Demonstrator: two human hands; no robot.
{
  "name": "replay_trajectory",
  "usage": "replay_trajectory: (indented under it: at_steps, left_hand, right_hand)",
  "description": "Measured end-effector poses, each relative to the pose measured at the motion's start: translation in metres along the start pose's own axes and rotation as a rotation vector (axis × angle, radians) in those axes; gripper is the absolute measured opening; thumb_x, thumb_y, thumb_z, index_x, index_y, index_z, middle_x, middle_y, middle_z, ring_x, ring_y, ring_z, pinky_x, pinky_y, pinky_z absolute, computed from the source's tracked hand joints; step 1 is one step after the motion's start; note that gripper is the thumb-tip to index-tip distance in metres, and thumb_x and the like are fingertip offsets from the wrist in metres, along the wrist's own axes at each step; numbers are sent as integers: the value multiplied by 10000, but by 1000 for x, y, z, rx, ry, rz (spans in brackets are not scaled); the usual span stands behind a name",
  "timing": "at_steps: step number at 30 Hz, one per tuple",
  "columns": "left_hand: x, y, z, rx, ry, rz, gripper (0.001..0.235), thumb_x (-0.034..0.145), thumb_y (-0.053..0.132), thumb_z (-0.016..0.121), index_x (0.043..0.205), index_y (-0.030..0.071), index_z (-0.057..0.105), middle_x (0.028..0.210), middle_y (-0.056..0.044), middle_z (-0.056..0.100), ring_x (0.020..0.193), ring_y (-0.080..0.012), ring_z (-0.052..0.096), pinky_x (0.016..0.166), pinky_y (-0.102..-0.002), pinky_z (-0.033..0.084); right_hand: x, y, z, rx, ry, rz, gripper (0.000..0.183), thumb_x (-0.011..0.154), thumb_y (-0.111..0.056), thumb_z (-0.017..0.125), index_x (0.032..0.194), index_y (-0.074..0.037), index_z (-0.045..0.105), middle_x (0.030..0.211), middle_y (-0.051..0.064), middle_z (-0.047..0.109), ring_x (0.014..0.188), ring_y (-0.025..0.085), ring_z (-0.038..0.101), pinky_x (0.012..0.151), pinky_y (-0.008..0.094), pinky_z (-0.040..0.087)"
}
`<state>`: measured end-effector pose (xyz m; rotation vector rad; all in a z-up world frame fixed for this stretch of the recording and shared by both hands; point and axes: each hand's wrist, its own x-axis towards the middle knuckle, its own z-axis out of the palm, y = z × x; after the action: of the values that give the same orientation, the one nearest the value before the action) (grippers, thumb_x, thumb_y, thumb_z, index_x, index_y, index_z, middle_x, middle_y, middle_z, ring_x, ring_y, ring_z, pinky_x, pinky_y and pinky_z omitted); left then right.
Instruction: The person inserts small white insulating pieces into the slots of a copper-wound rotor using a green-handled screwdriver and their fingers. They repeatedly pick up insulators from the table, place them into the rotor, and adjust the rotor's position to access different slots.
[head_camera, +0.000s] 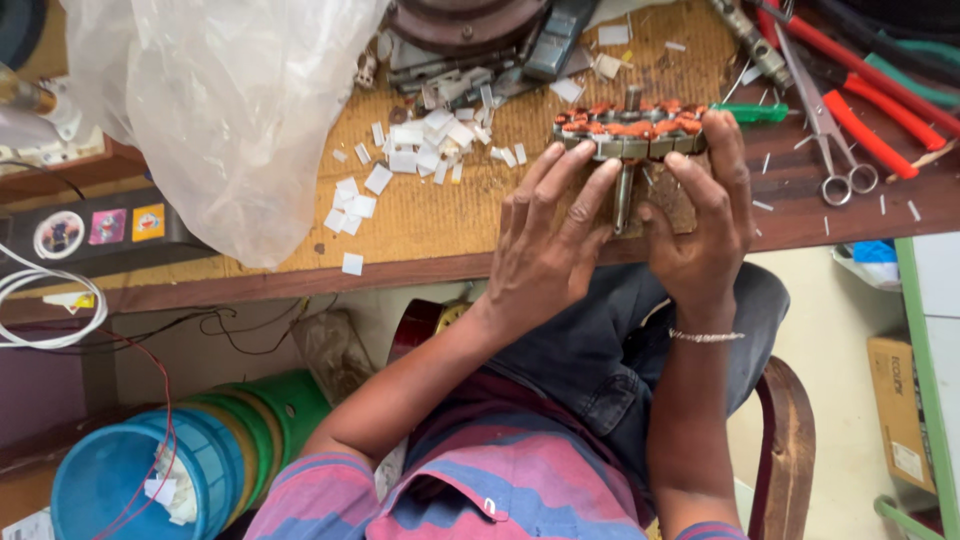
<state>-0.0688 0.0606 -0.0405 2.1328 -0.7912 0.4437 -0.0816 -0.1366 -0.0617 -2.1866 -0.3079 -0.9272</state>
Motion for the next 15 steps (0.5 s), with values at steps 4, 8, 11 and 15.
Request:
replay_trajectory:
  at_steps: [4,8,11,15]
  left_hand:
    - [9,4,-1,97,21,17,636,963,113,750,1545,180,504,1587,-70,418,1535,-296,368,1233,-430,324]
    - [17,1,-1,199,31,42,641,891,26,730,1476,252,600,1529,-29,480,1519,-276,389,1213,-413,329]
    - [24,-7,-2,247,13,94,632,900,23,730,1450,315,626,1501,-11,491,1507,-277,386,1200,-417,328]
    - [29,-15,-3,230,-51,148,567,932,102,757,1425,358,644,1491,1,484,1495,-268,391,1170,-429,335]
  right_hand:
    - [-1,-7,0,-6,13,42,442,999,-171,795,1369,-97,565,1634,180,442,1539,403,422,1277,512,406]
    - [1,-11,0,14,22,62,409,981,-119,774,1325,-81,557,1620,196,434,1556,422,410,1275,524,377]
    - [1,-14,1,33,54,102,371,987,-3,700,1322,-86,562,1616,196,447,1531,402,421,1284,516,380]
    - [-4,-17,3,55,81,205,381,976,139,580,1283,-84,565,1603,186,481,1527,372,425,1299,497,366]
